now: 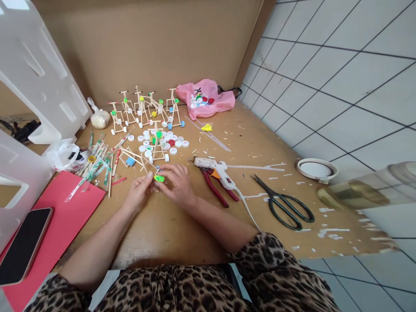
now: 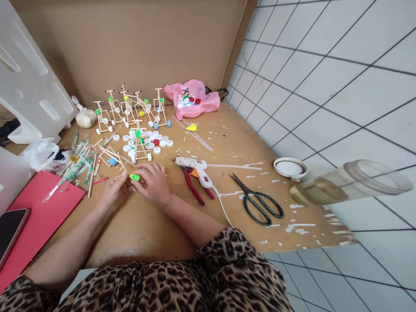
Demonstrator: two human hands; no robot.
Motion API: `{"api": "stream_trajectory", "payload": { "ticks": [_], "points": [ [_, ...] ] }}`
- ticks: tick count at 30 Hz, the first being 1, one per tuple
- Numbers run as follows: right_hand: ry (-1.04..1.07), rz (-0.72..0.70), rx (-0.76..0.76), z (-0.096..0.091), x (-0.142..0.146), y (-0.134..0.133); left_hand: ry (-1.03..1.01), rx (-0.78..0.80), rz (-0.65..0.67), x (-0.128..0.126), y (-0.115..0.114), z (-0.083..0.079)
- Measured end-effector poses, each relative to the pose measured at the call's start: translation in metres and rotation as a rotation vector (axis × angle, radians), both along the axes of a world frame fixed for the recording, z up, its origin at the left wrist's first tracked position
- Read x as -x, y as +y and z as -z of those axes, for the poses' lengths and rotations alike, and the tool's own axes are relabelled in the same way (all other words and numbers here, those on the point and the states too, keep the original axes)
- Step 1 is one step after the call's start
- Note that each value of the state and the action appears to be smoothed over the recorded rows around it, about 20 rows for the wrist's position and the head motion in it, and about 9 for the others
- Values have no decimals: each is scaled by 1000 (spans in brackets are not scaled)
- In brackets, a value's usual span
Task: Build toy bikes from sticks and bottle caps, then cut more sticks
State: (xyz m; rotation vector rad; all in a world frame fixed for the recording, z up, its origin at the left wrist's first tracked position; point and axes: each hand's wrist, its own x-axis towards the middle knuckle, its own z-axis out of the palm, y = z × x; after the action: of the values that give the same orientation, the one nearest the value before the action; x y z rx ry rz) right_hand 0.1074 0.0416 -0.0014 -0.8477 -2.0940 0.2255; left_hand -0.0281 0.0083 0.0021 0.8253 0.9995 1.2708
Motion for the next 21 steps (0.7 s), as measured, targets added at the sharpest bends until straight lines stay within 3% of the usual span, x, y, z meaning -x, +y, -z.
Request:
{"api": "stream_trajectory", "payload": {
  "ticks": [10, 16, 21],
  "points": [
    [-11, -5, 10, 0, 0, -3, 174, -32, -37, 6, -1, -5],
    [-1, 4, 40, -1, -2, -1, 52, -17, -84, 2, -2, -5],
    [-18, -1, 16, 0, -4, 1, 124, -56, -138, 4, -2, -8]
  ]
}}
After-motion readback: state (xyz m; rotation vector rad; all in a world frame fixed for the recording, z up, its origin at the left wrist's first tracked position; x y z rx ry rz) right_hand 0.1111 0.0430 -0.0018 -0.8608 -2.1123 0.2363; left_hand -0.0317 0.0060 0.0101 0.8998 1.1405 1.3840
